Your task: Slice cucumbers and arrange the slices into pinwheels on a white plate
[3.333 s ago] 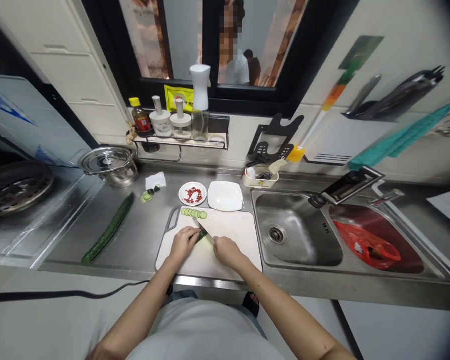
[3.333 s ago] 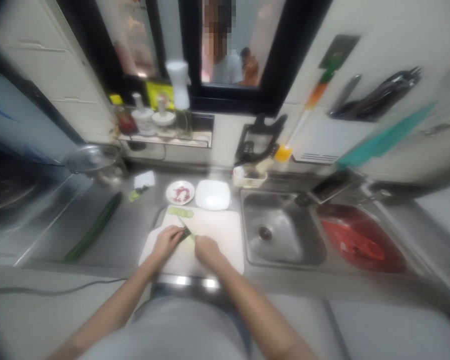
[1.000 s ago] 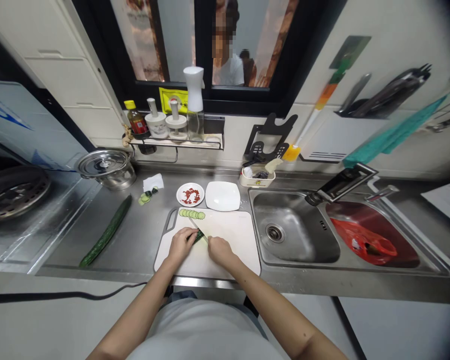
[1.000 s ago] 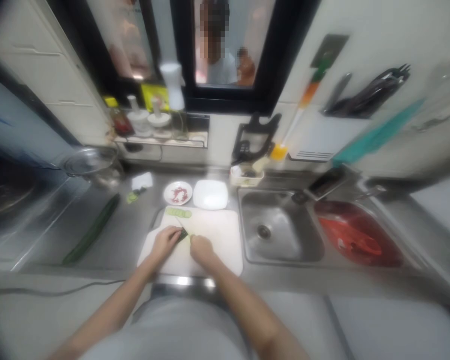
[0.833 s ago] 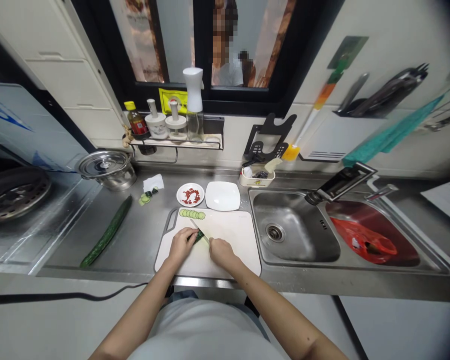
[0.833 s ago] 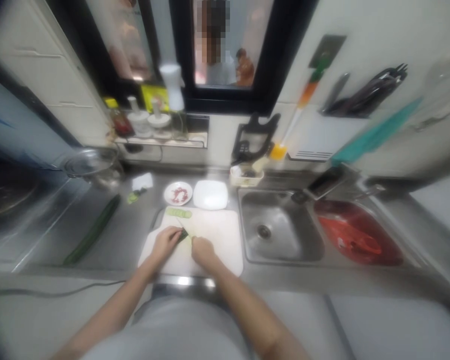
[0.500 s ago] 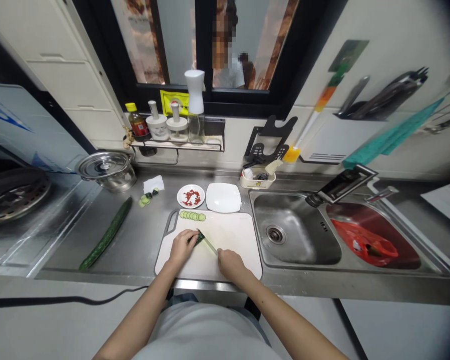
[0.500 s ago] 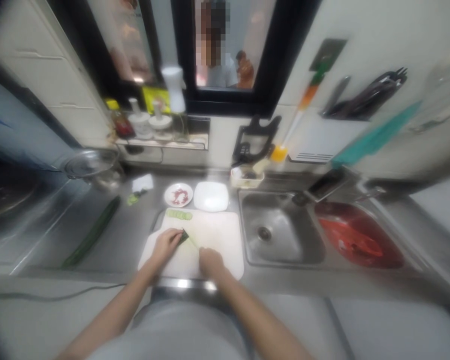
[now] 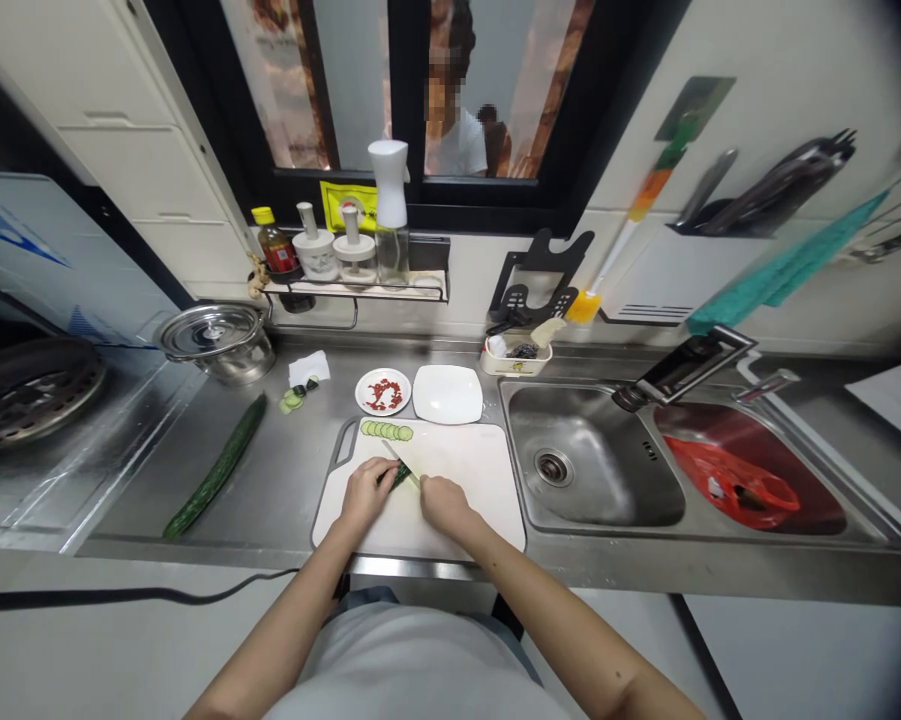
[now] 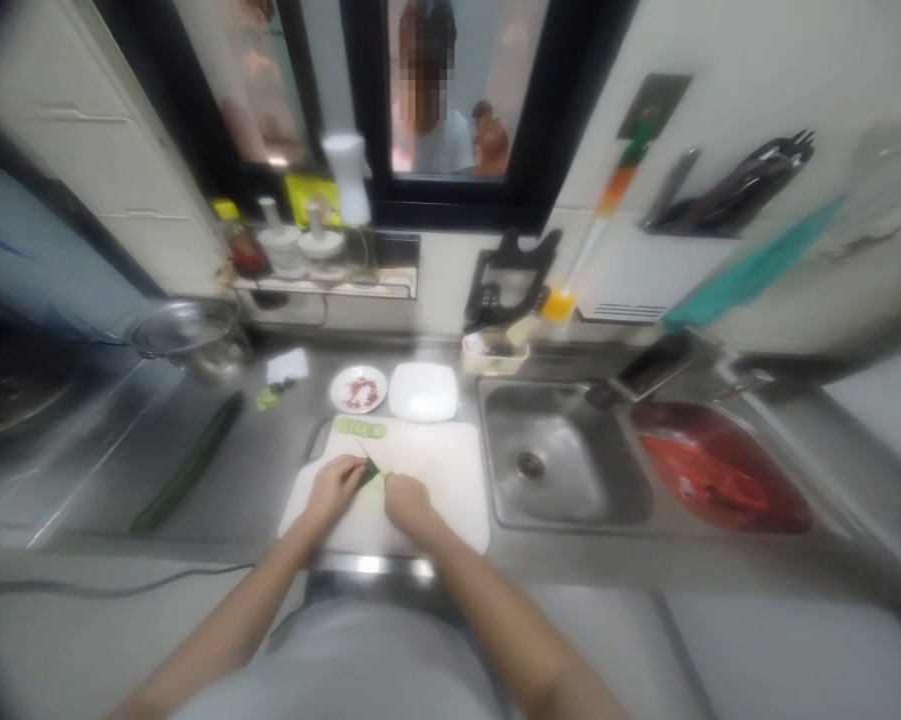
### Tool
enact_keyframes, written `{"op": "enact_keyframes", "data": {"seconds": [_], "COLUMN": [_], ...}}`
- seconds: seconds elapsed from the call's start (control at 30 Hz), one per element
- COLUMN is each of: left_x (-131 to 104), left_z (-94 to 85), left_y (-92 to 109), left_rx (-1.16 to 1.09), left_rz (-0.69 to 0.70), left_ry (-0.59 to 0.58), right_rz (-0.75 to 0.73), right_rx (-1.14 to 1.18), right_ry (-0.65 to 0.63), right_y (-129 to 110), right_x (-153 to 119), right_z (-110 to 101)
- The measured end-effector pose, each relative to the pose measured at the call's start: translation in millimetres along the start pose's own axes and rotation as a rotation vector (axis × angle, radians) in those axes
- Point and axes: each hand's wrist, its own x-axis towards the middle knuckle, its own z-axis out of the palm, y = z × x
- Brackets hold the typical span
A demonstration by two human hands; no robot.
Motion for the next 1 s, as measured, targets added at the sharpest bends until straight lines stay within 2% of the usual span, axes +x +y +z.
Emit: {"op": "enact_keyframes", "data": {"seconds": [0.23, 0.6, 1.0], "left_x": [-0.3, -0.1, -0.6], "left_z": [2.0, 0.3, 2.0], "left_y": [-2.9, 2.9, -2.1], "left_rx": [0.017, 0.006, 0.013], "left_rz": [0.007, 0.005, 0.009], "left_ry": [0.005, 0.017, 0.017], "right_rz": [0.011, 0.044, 0.026], "right_rx": [-0.007, -0.037, 0.000], "right_ry": [0.019, -0.031, -0.007], "right_y": [0.8, 17.4, 2.0], "right_x": [-3.4, -33.3, -7.0], "right_z": [3.7, 12.3, 2.2]}}
